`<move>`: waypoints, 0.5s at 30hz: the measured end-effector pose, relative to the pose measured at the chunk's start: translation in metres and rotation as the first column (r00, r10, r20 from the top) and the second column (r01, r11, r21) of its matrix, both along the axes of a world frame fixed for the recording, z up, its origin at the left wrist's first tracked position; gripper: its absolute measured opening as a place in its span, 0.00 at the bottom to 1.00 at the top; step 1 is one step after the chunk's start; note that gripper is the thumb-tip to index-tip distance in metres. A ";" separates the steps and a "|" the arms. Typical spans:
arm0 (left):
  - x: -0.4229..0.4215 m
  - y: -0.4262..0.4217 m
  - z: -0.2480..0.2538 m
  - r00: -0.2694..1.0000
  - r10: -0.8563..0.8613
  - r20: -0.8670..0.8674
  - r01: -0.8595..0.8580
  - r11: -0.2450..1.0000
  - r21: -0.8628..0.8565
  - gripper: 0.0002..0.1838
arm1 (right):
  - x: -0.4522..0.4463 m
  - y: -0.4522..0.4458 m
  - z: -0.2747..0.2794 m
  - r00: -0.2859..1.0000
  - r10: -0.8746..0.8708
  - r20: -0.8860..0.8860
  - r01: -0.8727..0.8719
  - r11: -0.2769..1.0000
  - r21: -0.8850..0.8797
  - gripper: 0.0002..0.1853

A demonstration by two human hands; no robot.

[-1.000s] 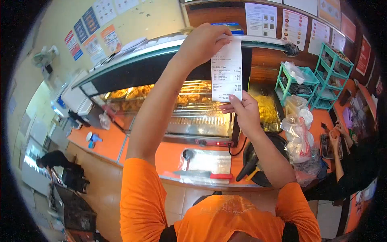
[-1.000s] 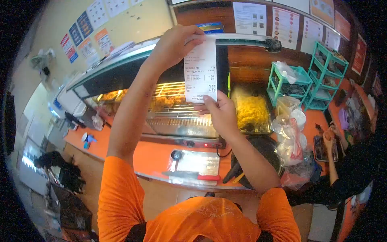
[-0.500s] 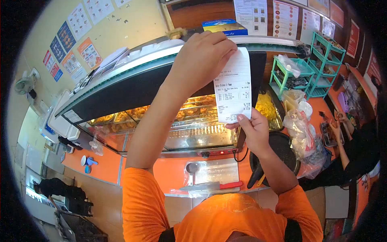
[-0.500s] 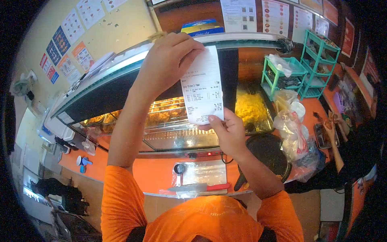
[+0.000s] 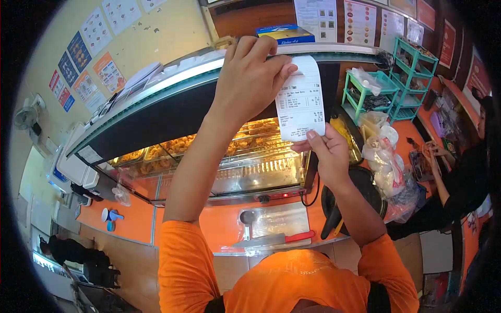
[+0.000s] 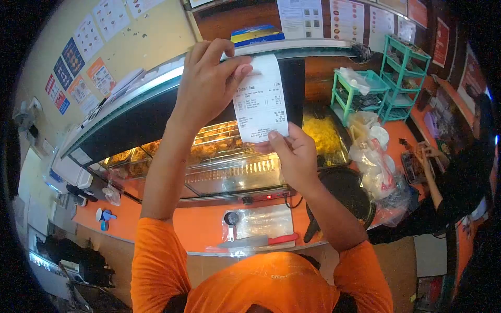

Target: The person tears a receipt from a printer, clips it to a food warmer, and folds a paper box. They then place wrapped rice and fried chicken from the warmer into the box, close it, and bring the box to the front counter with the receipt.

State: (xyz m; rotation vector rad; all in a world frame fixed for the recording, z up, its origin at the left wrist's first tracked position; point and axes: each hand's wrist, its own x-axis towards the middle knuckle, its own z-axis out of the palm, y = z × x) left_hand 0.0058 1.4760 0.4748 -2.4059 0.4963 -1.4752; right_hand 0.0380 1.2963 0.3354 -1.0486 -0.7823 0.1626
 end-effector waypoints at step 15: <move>-0.158 -0.040 -0.276 0.947 -0.093 0.309 0.306 0.556 -0.773 0.19 | 0.005 0.003 -0.004 0.995 0.039 -0.087 -0.039 0.999 -0.003 0.12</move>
